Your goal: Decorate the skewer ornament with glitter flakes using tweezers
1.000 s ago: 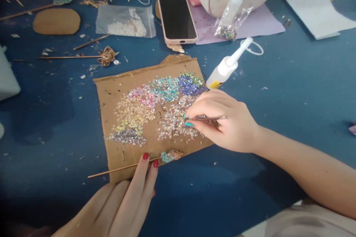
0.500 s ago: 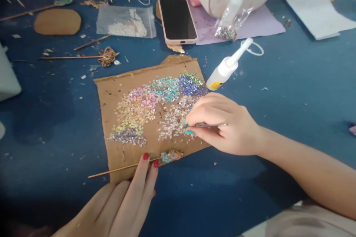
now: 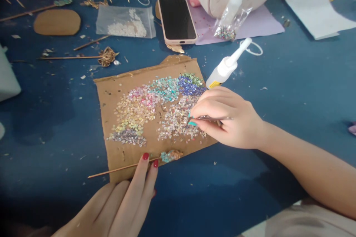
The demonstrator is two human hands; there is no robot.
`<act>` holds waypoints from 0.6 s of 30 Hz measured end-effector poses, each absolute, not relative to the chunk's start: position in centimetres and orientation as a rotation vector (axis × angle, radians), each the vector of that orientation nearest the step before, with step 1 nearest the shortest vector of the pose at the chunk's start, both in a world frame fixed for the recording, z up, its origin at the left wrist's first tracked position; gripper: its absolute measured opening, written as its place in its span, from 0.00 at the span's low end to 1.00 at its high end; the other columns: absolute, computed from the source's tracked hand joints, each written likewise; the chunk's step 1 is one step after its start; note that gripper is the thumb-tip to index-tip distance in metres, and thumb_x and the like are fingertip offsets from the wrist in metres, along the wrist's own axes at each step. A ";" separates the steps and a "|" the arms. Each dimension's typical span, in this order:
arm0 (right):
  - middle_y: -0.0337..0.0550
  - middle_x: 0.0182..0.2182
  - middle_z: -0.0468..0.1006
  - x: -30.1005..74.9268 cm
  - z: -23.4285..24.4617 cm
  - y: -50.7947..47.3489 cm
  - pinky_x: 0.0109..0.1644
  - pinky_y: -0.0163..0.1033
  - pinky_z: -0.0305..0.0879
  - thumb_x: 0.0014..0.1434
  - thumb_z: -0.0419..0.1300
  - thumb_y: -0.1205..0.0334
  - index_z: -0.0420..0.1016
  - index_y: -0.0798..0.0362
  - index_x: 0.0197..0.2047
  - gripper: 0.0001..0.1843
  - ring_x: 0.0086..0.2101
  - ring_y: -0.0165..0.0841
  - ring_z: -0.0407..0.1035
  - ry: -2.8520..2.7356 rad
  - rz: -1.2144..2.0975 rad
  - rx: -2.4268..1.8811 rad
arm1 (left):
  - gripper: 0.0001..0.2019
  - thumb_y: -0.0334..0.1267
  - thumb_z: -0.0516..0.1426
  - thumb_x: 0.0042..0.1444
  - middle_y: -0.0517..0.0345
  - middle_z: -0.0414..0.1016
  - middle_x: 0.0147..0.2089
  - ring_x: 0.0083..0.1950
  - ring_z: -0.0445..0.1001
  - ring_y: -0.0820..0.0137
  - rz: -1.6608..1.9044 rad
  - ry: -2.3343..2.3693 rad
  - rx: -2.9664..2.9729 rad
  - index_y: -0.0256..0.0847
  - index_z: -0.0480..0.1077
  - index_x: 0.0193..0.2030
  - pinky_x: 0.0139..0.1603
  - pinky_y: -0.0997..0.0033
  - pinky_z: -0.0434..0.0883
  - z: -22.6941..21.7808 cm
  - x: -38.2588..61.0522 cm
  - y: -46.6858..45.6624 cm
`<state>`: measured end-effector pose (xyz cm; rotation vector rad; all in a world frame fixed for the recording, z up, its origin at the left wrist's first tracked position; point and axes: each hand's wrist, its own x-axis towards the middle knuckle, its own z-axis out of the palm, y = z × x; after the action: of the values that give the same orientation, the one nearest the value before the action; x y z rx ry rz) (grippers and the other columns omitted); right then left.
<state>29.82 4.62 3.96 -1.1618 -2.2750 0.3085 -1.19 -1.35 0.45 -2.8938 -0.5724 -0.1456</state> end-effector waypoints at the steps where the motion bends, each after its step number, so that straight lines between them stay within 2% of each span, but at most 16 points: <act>1: 0.36 0.30 0.81 29.9 4.0 4.6 0.41 0.49 0.74 0.62 0.60 0.70 0.71 0.41 0.38 0.11 0.32 0.38 0.78 -2.274 0.302 -1.165 | 0.25 0.35 0.62 0.59 0.36 0.70 0.62 0.32 0.69 0.74 -0.148 -0.572 -2.896 0.34 0.67 0.63 0.29 0.70 0.71 0.4 -1.2 -1.3; 9: 0.39 0.31 0.81 30.1 3.8 4.5 0.42 0.48 0.75 0.62 0.61 0.71 0.71 0.44 0.40 0.10 0.33 0.37 0.78 -2.272 0.295 -1.139 | 0.26 0.36 0.62 0.60 0.37 0.69 0.64 0.32 0.69 0.74 -0.148 -0.565 -2.898 0.36 0.66 0.65 0.31 0.69 0.72 0.3 -1.3 -1.4; 14: 0.43 0.32 0.81 29.9 3.7 4.4 0.41 0.44 0.75 0.62 0.63 0.73 0.72 0.49 0.40 0.09 0.34 0.36 0.78 -2.269 0.344 -1.060 | 0.28 0.37 0.63 0.59 0.31 0.66 0.65 0.33 0.71 0.70 -0.126 -0.528 -2.862 0.31 0.66 0.65 0.30 0.66 0.72 0.4 -1.1 -1.4; 18: 0.45 0.32 0.82 29.7 3.5 4.4 0.42 0.46 0.75 0.63 0.62 0.73 0.72 0.51 0.41 0.07 0.35 0.37 0.78 -2.295 0.348 -1.038 | 0.29 0.39 0.62 0.59 0.29 0.67 0.64 0.31 0.69 0.71 -0.098 -0.535 -2.833 0.29 0.65 0.65 0.28 0.65 0.71 0.3 -1.2 -1.5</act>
<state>29.75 4.35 3.50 -1.0381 -2.2946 0.3478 -1.19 -1.52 0.32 -2.8331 -0.5355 -0.0981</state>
